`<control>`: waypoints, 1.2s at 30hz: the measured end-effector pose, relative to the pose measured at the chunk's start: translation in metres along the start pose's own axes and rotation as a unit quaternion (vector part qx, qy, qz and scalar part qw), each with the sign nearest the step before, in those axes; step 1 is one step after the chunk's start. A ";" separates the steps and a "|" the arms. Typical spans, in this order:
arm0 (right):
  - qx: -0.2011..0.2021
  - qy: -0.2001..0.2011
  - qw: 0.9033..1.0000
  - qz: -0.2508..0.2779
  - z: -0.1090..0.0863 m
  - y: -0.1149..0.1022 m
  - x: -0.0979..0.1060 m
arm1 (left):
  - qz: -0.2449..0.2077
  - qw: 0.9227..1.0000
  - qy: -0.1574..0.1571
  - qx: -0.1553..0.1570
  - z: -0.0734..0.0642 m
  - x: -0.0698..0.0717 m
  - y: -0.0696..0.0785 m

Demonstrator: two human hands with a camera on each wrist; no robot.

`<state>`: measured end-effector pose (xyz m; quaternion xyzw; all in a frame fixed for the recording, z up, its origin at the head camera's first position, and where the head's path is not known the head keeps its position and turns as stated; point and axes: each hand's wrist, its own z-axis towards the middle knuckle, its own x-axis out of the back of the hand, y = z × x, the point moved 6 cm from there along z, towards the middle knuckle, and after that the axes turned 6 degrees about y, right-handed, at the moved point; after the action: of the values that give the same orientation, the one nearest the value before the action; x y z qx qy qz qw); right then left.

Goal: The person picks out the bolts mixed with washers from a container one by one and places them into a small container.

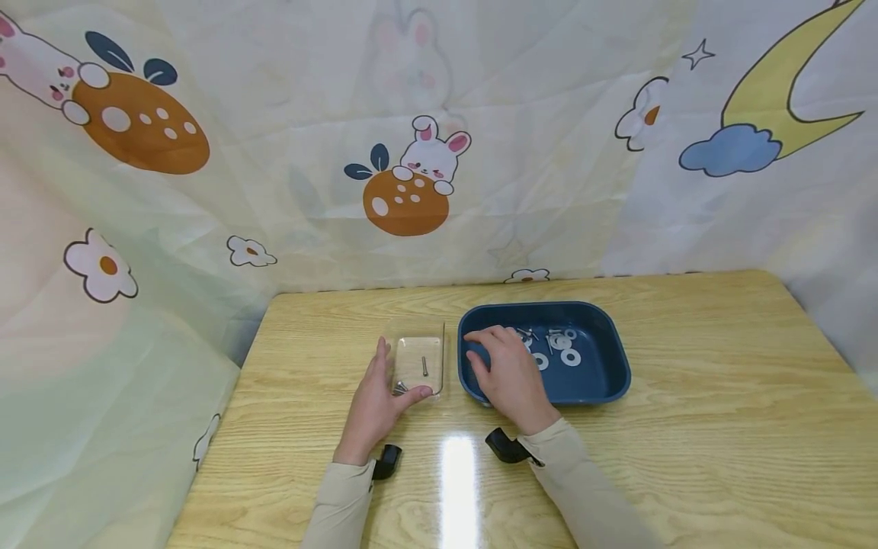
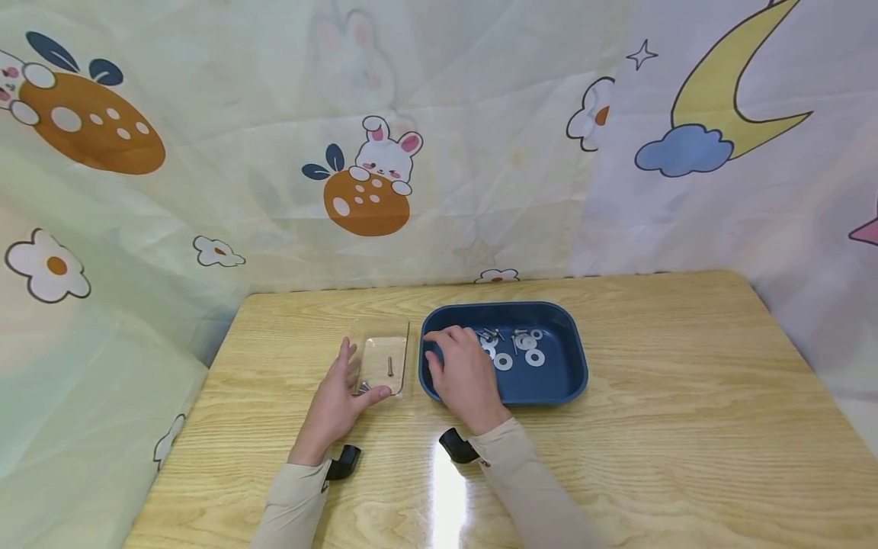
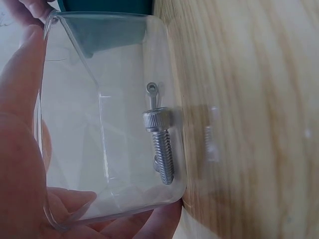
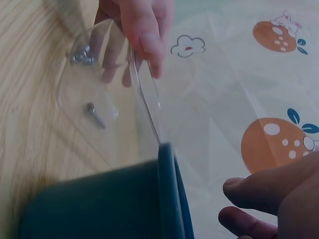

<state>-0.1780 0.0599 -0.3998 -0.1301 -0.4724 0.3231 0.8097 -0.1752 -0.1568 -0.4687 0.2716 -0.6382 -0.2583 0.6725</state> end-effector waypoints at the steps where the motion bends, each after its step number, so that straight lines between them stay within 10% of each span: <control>1: -0.001 0.000 1.000 -0.002 0.000 0.001 0.001 | -0.001 1.000 0.000 0.001 0.000 0.000 0.000; 36: -0.051 0.002 0.998 -0.039 -0.002 0.052 0.029 | -0.002 1.000 0.009 0.006 0.000 0.000 0.000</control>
<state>-0.1866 0.1179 -0.4082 -0.1528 -0.4915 0.2664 0.8149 -0.1748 -0.1567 -0.4689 0.2791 -0.6332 -0.2537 0.6758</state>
